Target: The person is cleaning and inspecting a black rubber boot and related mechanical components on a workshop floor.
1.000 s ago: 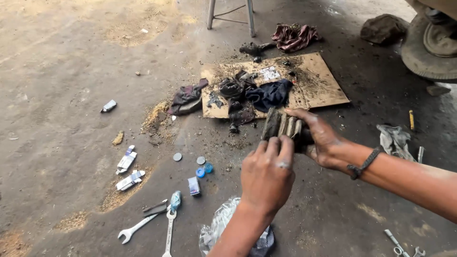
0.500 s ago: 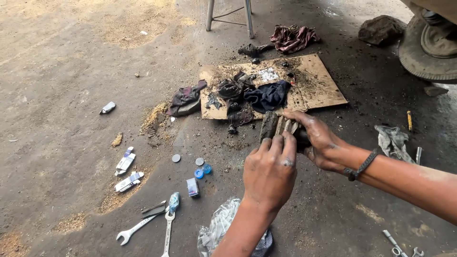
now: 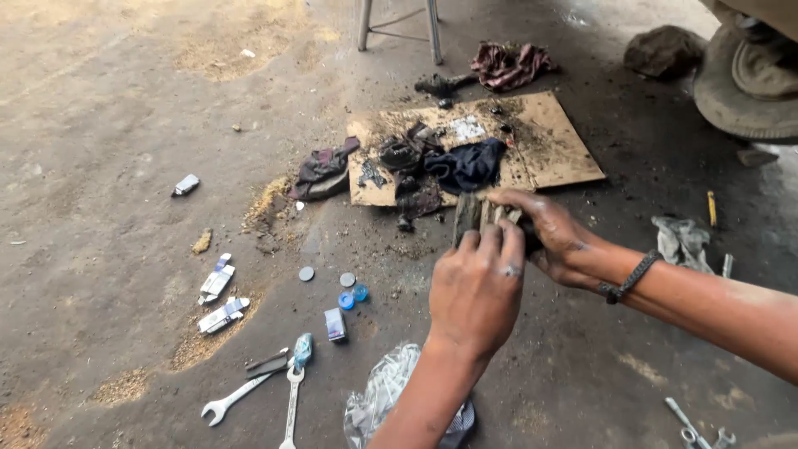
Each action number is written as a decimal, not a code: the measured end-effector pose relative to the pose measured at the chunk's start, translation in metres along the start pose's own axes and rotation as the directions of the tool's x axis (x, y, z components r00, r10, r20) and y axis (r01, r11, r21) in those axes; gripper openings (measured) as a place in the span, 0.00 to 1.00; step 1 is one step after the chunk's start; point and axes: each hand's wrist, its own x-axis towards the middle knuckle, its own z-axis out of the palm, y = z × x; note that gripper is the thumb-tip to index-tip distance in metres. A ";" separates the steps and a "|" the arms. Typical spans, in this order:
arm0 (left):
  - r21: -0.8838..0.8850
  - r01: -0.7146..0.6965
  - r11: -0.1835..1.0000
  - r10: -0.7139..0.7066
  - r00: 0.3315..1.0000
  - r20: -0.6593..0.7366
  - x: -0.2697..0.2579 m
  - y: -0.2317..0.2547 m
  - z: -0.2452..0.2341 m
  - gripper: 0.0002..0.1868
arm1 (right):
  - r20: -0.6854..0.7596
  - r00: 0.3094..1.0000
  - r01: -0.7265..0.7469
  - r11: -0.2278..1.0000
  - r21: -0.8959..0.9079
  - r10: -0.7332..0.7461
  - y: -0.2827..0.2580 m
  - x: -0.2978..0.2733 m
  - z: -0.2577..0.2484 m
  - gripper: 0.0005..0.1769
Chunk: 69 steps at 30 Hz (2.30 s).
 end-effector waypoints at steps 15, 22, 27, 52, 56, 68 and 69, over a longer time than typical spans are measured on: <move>-0.281 0.226 0.933 -0.291 0.932 -0.215 -0.005 -0.062 -0.030 0.03 | 0.138 0.987 0.024 0.929 0.369 -0.081 -0.009 0.080 0.046 0.31; -0.233 0.356 0.905 -0.406 0.885 -0.227 -0.016 -0.083 -0.006 0.06 | 0.223 0.891 0.057 0.585 0.809 -0.395 0.071 0.071 0.069 0.35; -0.437 0.312 0.844 -0.422 0.888 -0.181 -0.027 -0.100 -0.003 0.04 | 0.141 0.943 0.062 0.573 0.817 -0.302 0.062 0.046 0.081 0.36; -0.398 0.643 0.654 -0.620 0.757 0.205 -0.040 -0.128 -0.007 0.13 | 0.144 0.946 0.063 0.600 0.798 -0.290 0.105 0.095 0.080 0.33; -0.228 0.674 0.703 -0.650 0.738 0.179 -0.039 -0.122 -0.007 0.13 | 0.058 0.930 0.196 0.623 0.757 -0.363 0.114 0.110 0.074 0.31; -0.314 0.619 0.719 -0.595 0.783 0.181 -0.040 -0.130 0.000 0.13 | 0.056 0.953 0.149 0.623 0.768 -0.298 0.112 0.100 0.082 0.34; -0.279 0.608 0.743 -0.597 0.791 0.135 -0.038 -0.125 -0.002 0.14 | 0.058 0.953 0.151 0.634 0.758 -0.296 0.112 0.099 0.082 0.35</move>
